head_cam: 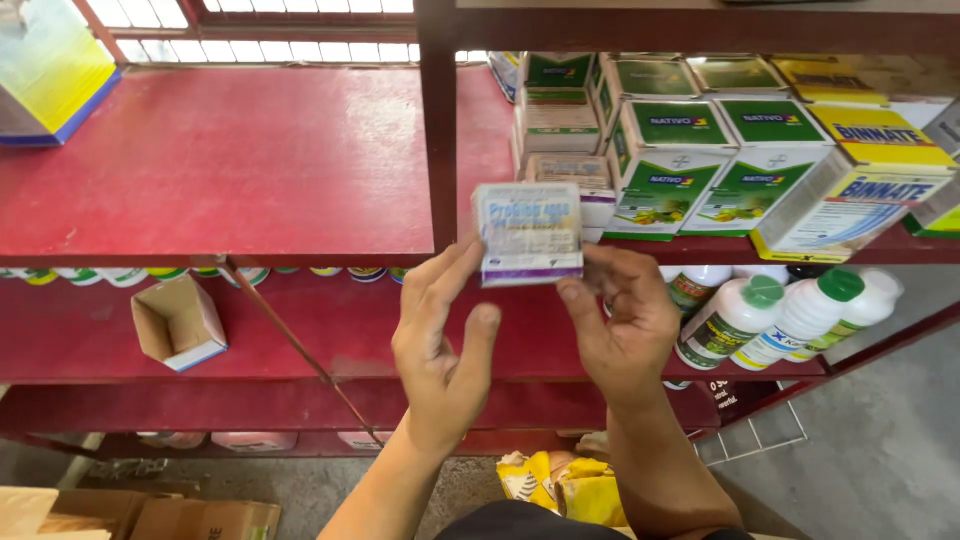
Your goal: Organizing and shelving various agricultural product packets and boxes in a storage area.
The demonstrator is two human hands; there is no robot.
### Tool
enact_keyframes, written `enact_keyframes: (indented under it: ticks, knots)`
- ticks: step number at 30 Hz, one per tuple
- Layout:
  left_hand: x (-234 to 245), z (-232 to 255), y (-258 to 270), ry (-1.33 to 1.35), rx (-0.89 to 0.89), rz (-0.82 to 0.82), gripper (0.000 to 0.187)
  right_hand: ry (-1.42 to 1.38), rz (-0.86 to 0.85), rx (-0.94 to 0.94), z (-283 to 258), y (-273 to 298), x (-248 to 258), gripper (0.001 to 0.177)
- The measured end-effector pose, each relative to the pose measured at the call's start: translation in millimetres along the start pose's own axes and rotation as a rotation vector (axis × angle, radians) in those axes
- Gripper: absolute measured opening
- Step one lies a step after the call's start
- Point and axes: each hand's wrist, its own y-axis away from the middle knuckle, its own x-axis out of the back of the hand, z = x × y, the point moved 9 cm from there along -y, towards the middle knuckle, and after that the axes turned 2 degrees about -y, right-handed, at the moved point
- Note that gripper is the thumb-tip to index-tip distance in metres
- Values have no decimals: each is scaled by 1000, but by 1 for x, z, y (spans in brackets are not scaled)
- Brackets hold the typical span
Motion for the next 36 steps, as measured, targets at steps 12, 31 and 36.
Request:
enact_keyframes:
  ticks: [12, 31, 36]
  knots:
    - [-56, -37, -48, 73, -1, -79, 46, 378, 158, 124, -11, -52, 34, 22]
    - [-64, -37, -34, 15, 12, -75, 59, 494, 178, 166, -13, -45, 42, 27]
    - [-69, -44, -11, -331, 17, -192, 65, 717, 133, 166, -4, -29, 40, 18]
